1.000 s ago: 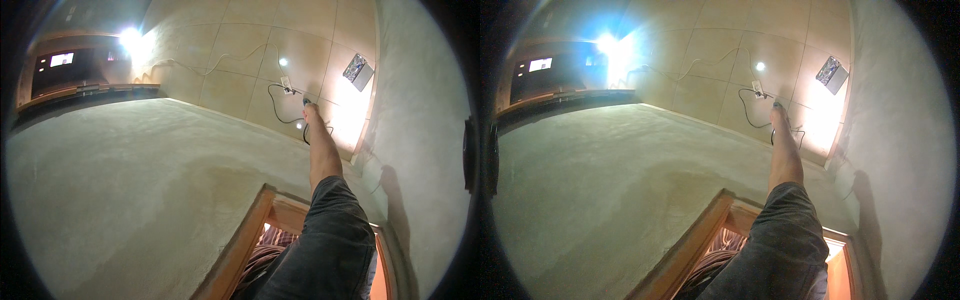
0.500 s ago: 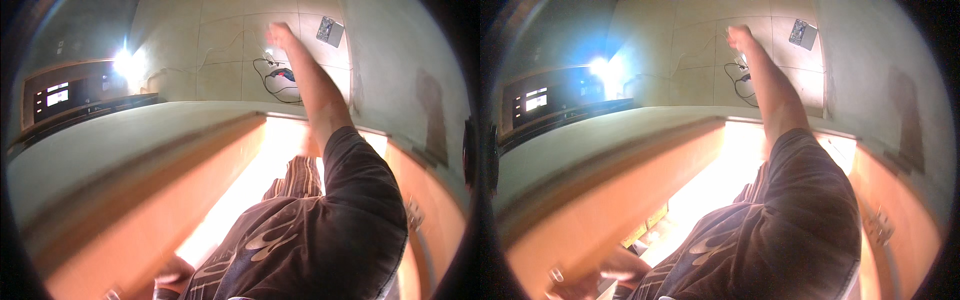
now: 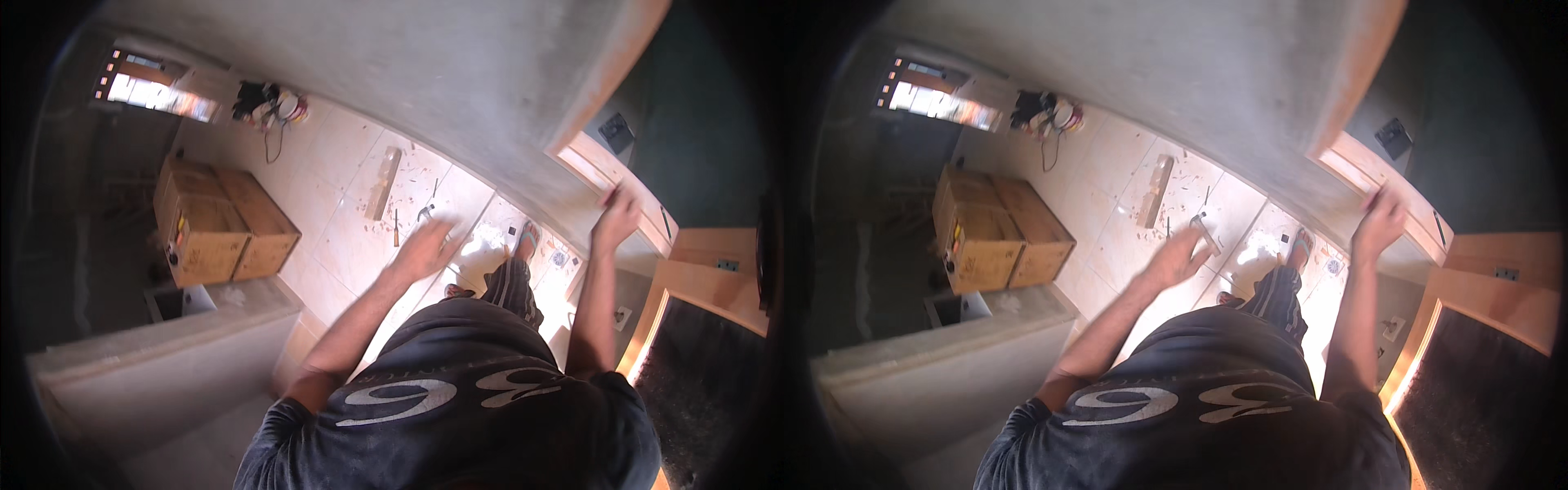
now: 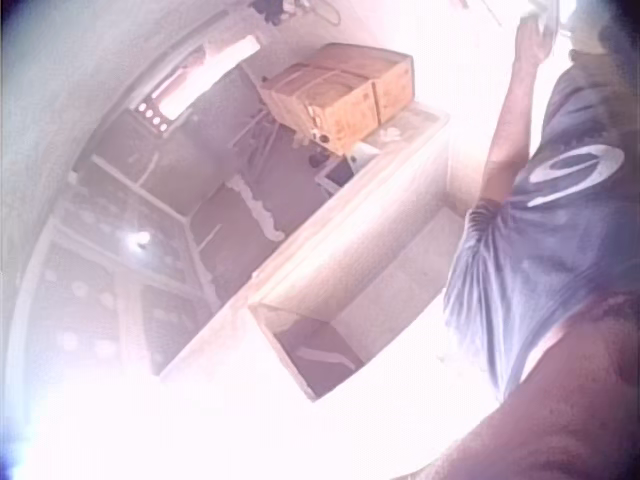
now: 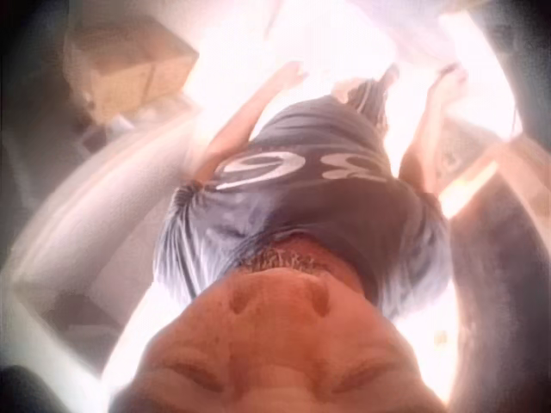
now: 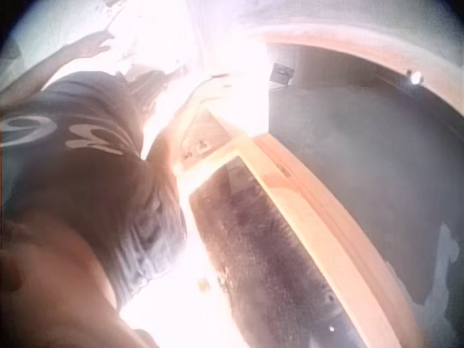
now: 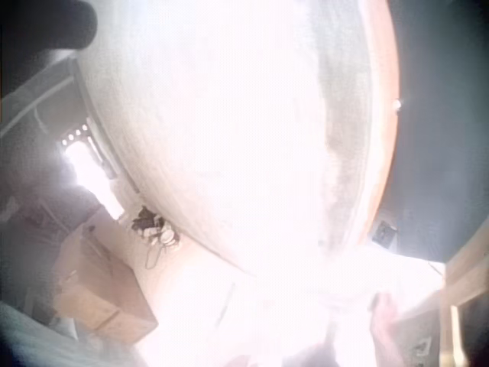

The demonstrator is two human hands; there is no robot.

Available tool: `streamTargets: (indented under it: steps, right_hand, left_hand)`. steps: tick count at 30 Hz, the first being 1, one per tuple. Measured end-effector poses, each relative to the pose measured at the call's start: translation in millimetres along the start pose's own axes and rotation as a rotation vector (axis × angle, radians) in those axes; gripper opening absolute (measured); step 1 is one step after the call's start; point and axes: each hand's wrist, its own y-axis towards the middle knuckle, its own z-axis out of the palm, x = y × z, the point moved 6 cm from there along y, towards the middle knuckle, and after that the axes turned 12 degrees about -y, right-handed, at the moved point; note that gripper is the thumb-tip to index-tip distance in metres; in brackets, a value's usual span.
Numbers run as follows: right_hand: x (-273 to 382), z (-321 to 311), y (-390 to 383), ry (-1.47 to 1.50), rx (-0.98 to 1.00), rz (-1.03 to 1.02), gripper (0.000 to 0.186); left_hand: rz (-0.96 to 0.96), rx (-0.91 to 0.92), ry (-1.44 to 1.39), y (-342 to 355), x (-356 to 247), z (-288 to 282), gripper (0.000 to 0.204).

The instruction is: The person uses a power drill to drive screws into a wooden door frame. They then switch to a manual screwdriver to tighten the screws further. Finally, they use a hammer and chisel to carve out a recess in the wood for a door hinge.

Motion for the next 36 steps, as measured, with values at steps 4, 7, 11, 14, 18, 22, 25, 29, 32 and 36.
streamTargets:
  steps: [4,7,11,14,18,22,25,29,32,36]
  right_hand:
    - [-177,56,-120,-0.632,0.573,0.126,0.030]
    - [-257,64,-179,-0.909,0.971,0.187,0.030]
    - [-289,26,-240,-1.137,1.232,0.483,0.030]
    - [-273,20,-208,-1.262,1.334,0.604,0.030]
    - [-245,93,-107,-1.347,1.294,0.581,0.030]
    - [-173,275,-11,-1.350,1.361,0.151,0.028]
    - [-114,391,29,-1.064,1.347,-0.119,0.028]
    - [-28,503,-4,-0.749,1.242,-0.128,0.028]
    - [-19,543,-55,-0.719,1.284,-0.067,0.027]
    - [-85,533,-92,-0.983,1.577,-0.632,0.036]
  left_hand:
    - [-1.057,0.243,-0.005,-346,330,82,0.057]
    - [-1.590,-0.293,-0.379,-538,321,20,0.052]
    - [-1.726,-1.035,-0.680,-701,267,-34,0.045]
    - [-1.535,-1.362,-0.378,-733,240,4,0.038]
    - [-1.620,-1.489,-1.042,-668,244,125,0.029]
    - [-1.478,-0.413,-0.975,-503,196,168,0.054]
    - [-1.441,-0.469,-1.066,-474,190,165,0.051]
    - [-1.467,-0.965,-1.102,-487,205,166,0.042]
    - [-1.396,-1.155,-0.944,-506,224,153,0.049]
    - [-1.356,-1.279,-1.527,-458,205,121,0.082]
